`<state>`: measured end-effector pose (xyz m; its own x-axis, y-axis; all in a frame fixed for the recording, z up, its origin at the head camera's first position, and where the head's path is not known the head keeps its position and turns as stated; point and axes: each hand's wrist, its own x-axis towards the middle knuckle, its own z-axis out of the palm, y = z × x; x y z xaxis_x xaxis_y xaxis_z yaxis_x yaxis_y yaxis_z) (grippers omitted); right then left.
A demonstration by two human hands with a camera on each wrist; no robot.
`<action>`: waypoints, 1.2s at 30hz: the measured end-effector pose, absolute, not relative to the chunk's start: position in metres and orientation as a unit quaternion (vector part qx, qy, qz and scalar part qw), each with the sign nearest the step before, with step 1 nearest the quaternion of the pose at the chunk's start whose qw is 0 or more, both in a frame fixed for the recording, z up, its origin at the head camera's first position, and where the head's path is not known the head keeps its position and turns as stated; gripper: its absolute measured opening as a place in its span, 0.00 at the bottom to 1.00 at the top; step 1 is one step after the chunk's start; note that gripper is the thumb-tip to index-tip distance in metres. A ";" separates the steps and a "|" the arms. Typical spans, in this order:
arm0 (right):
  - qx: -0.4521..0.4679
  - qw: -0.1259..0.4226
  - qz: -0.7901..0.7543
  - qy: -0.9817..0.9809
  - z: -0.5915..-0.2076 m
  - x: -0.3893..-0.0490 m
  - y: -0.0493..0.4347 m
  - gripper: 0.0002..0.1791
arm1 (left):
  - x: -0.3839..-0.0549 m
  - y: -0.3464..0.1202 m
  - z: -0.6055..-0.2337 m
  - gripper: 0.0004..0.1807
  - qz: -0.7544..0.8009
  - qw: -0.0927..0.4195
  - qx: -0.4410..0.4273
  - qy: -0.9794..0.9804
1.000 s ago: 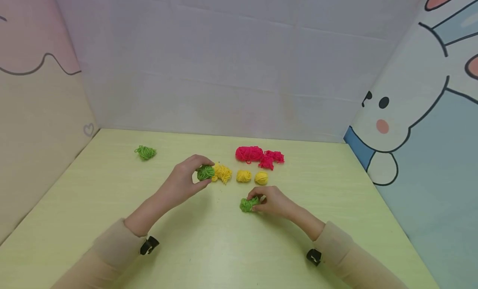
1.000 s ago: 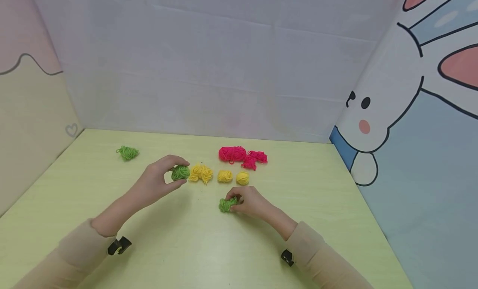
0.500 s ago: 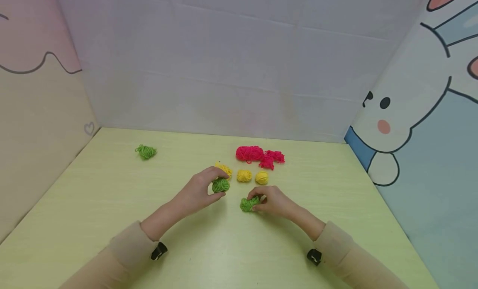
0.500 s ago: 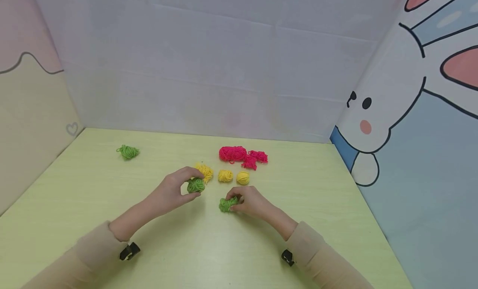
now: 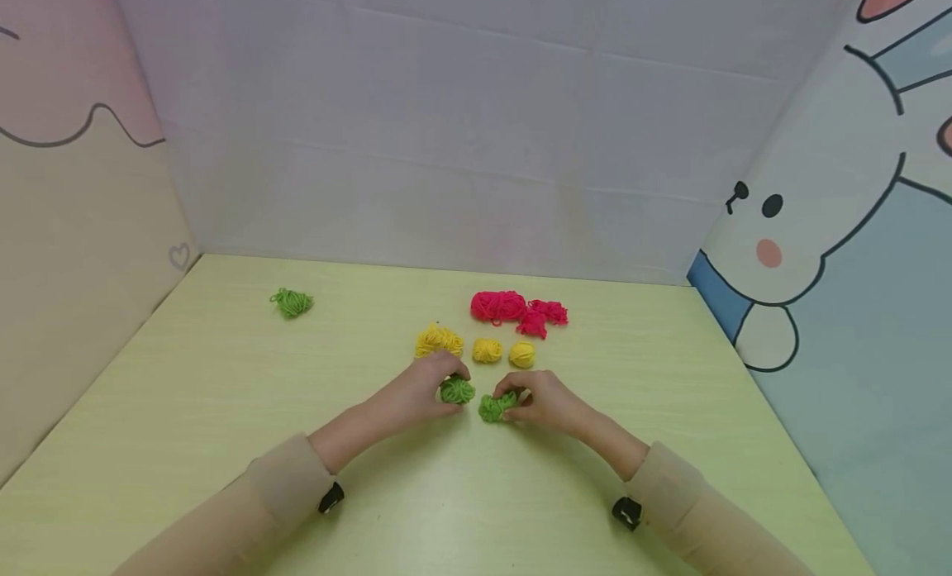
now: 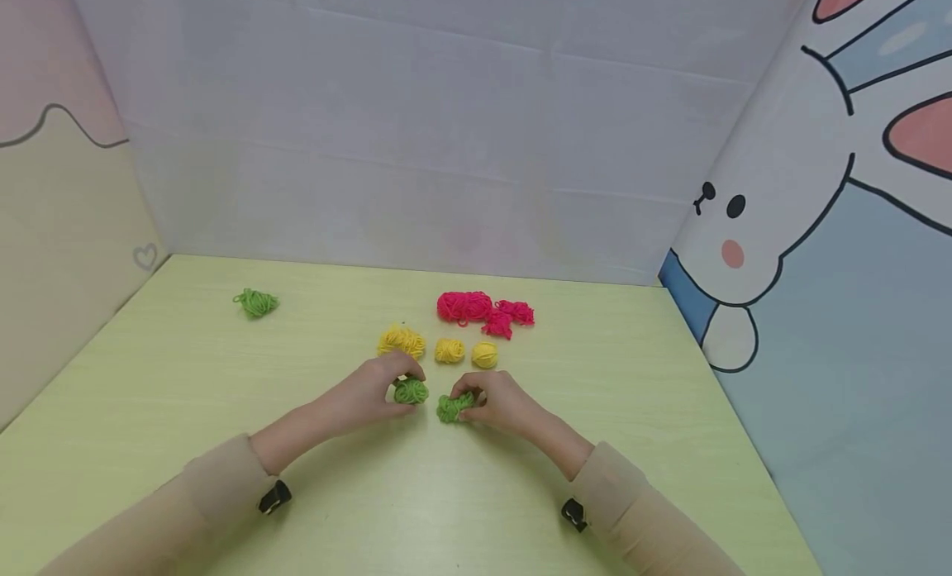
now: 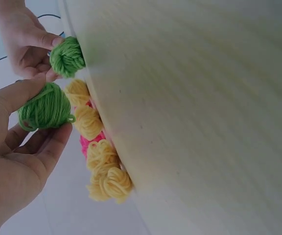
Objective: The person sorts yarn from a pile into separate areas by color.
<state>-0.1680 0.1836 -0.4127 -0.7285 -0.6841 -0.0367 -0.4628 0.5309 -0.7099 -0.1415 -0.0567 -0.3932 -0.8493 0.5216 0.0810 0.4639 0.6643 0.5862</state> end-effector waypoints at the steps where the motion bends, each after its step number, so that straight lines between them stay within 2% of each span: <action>1: -0.334 0.157 -0.352 0.860 -0.413 -0.168 0.184 0.12 | -0.143 -0.055 -0.395 0.18 0.304 0.057 0.269 0.912; 5: -0.336 0.155 -0.352 0.860 -0.412 -0.168 0.184 0.12 | -0.148 -0.052 -0.401 0.18 0.282 0.088 0.274 0.916; 14: -0.339 0.153 -0.349 0.860 -0.414 -0.169 0.184 0.12 | -0.151 -0.049 -0.407 0.17 0.240 0.105 0.289 0.921; 19: -0.335 0.155 -0.348 0.862 -0.415 -0.169 0.184 0.12 | -0.150 -0.048 -0.403 0.18 0.233 0.108 0.297 0.920; 26: -0.339 0.151 -0.349 0.860 -0.414 -0.169 0.184 0.12 | -0.149 -0.051 -0.399 0.24 0.235 0.112 0.290 0.921; 36: -0.334 0.154 -0.350 0.861 -0.413 -0.169 0.184 0.12 | -0.141 -0.061 -0.380 0.29 0.258 0.099 0.277 0.920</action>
